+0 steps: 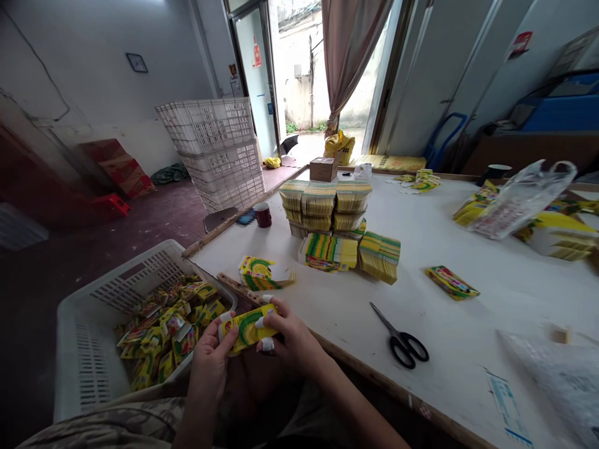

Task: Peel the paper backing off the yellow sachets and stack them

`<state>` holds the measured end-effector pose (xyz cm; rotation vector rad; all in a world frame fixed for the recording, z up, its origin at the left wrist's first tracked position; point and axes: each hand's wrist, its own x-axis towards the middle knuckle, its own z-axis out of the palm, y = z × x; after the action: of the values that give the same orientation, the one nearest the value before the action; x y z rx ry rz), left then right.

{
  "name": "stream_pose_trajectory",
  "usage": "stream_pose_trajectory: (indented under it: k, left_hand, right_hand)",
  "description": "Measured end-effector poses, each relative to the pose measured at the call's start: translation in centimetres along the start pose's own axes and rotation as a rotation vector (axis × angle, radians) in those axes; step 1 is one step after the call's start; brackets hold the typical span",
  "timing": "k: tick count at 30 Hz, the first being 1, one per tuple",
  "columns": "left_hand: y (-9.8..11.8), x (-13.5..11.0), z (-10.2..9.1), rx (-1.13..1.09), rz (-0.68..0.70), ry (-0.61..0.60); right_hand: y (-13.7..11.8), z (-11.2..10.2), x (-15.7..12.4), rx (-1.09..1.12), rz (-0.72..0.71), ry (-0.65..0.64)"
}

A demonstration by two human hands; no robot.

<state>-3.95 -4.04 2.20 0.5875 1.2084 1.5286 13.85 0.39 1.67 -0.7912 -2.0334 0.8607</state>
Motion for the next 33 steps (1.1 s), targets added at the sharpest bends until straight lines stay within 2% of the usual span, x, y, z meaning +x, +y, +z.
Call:
stream_pose_trajectory:
  k: [3,7,12,21,24,29,31,33]
  left_hand:
    - [0.0,-0.1,0.3,-0.008,-0.015,0.005]
    - [0.5,-0.7,1.0,0.034,-0.009,-0.012]
    - [0.9,-0.7,0.9,0.086,0.011,-0.025]
    - [0.4,-0.1,0.0,0.048,0.021,-0.004]
    - [0.7,-0.5,0.5,0.086,0.036,-0.017]
    - [0.4,-1.5,1.5,0.177,0.088,-0.07]
    - [-0.1,-1.6,1.7,0.181,0.102,-0.08]
    - [-0.4,-1.7,1.8,0.159,0.095,-0.079]
  right_hand:
    - [-0.1,-0.2,0.0,-0.033,0.01,-0.033]
    - [-0.4,0.2,0.0,-0.025,0.043,0.038]
    - [-0.1,0.8,0.2,0.135,0.073,0.099]
    - [0.2,0.2,0.3,0.124,0.075,0.026]
    - [-0.1,0.4,0.4,0.239,0.141,0.1]
    - [-0.1,1.7,1.0,0.507,0.321,0.319]
    - [-0.1,2.0,1.2,0.539,0.353,0.382]
    - [-0.1,2.0,1.4,0.546,0.376,0.391]
